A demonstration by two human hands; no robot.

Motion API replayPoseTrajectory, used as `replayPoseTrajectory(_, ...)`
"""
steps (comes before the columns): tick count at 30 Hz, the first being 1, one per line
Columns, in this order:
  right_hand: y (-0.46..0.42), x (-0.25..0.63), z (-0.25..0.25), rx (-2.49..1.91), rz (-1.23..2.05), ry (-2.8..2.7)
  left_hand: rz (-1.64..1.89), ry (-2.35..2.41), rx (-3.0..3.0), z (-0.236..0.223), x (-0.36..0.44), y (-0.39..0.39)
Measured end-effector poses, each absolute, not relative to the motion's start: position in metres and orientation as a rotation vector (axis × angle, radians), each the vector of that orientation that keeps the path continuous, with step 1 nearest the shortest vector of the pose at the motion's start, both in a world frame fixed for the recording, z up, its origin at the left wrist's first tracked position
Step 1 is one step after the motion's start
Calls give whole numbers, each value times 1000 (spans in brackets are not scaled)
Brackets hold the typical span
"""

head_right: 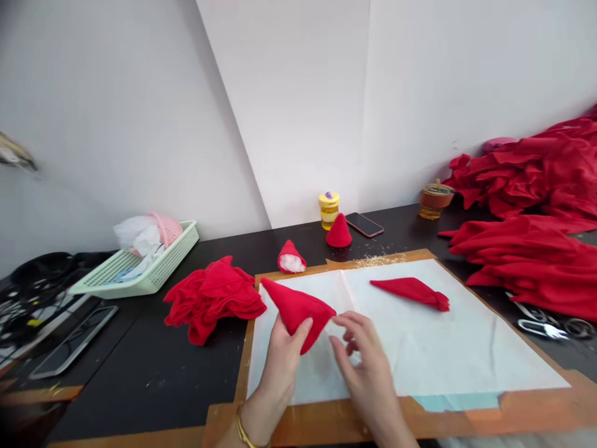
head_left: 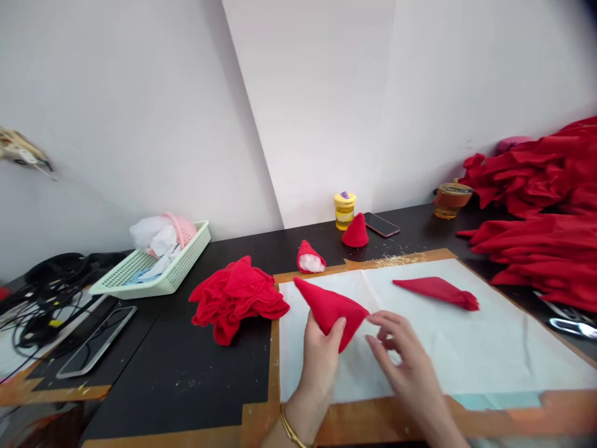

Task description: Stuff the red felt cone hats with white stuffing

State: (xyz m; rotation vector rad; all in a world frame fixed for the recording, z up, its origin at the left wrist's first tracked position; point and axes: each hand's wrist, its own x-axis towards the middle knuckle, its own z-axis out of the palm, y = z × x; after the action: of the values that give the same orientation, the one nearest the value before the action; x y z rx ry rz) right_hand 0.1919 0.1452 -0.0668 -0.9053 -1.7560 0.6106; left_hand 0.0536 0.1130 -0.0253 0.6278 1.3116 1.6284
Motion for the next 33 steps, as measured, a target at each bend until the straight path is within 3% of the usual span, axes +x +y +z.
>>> replayPoseTrajectory(6, 174, 220, -70, -1016, 597, -1864, 1349, 1547, 1138, -31, 7, 103)
replayPoseTrajectory(13, 170, 196, -79, -954, 1040, -2003, 1121, 1536, 1362, -35, 5, 99)
replayPoseTrajectory(19, 169, 170, -69, -990, 1424, -1631, 921, 1717, 1601, -51, 16, 99)
replayPoseTrajectory(25, 176, 195, -50, -781, 1909, -943, 1123, 1626, 1315, -33, 3, 81)
replayPoseTrajectory(29, 165, 188, -37, -668, 1956, -1030, 1171, 1558, 1367, -8, 20, 81)
replayPoseTrajectory(33, 157, 173, -40, -660, 1855, -1356, 1289, 1580, 1369, -13, 31, 96)
